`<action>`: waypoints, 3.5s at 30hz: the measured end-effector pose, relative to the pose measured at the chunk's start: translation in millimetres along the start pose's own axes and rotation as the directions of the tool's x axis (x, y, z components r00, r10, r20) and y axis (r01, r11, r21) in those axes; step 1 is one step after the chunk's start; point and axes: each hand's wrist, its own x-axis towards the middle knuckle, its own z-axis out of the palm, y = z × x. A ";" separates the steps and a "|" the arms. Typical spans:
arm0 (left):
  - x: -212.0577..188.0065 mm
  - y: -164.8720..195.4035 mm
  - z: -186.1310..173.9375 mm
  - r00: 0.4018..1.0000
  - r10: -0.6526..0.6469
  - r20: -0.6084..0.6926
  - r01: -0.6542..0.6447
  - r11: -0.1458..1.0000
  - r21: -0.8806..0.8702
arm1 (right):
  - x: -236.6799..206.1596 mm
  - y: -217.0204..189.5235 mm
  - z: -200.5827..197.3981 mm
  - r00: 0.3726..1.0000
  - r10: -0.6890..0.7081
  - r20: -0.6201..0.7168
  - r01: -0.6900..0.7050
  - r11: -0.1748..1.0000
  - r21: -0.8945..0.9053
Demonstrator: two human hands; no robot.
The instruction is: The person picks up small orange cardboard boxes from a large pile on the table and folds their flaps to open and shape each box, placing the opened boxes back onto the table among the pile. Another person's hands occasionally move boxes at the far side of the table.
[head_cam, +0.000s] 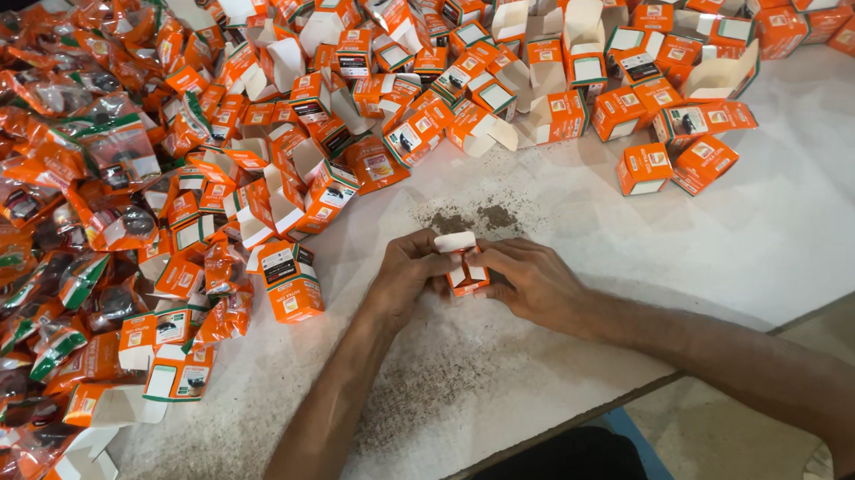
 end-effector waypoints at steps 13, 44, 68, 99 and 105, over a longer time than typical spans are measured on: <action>-55.9 6.7 31.8 0.627 0.707 0.326 -0.691 0.312 0.652 | -3.7 5.6 2.3 0.967 0.247 0.054 -0.252 0.960 0.119; -126.8 14.6 -52.4 0.579 0.756 -0.306 0.298 0.153 0.942 | 8.1 -6.6 -25.5 0.979 -0.073 -0.189 0.026 0.971 -0.237; -167.9 25.0 -91.7 0.834 0.544 -0.094 0.239 -0.201 0.950 | 15.6 -22.5 13.4 0.971 -0.031 0.237 -0.010 0.986 0.169; -97.6 5.9 14.9 0.497 0.778 0.383 -0.441 -0.154 0.884 | 4.5 -21.6 16.3 0.992 0.105 0.065 -0.113 0.984 0.141; -99.0 10.4 23.5 0.509 0.818 0.267 -0.348 -0.088 0.933 | 7.4 -27.3 16.0 0.993 0.110 0.052 -0.118 0.978 0.174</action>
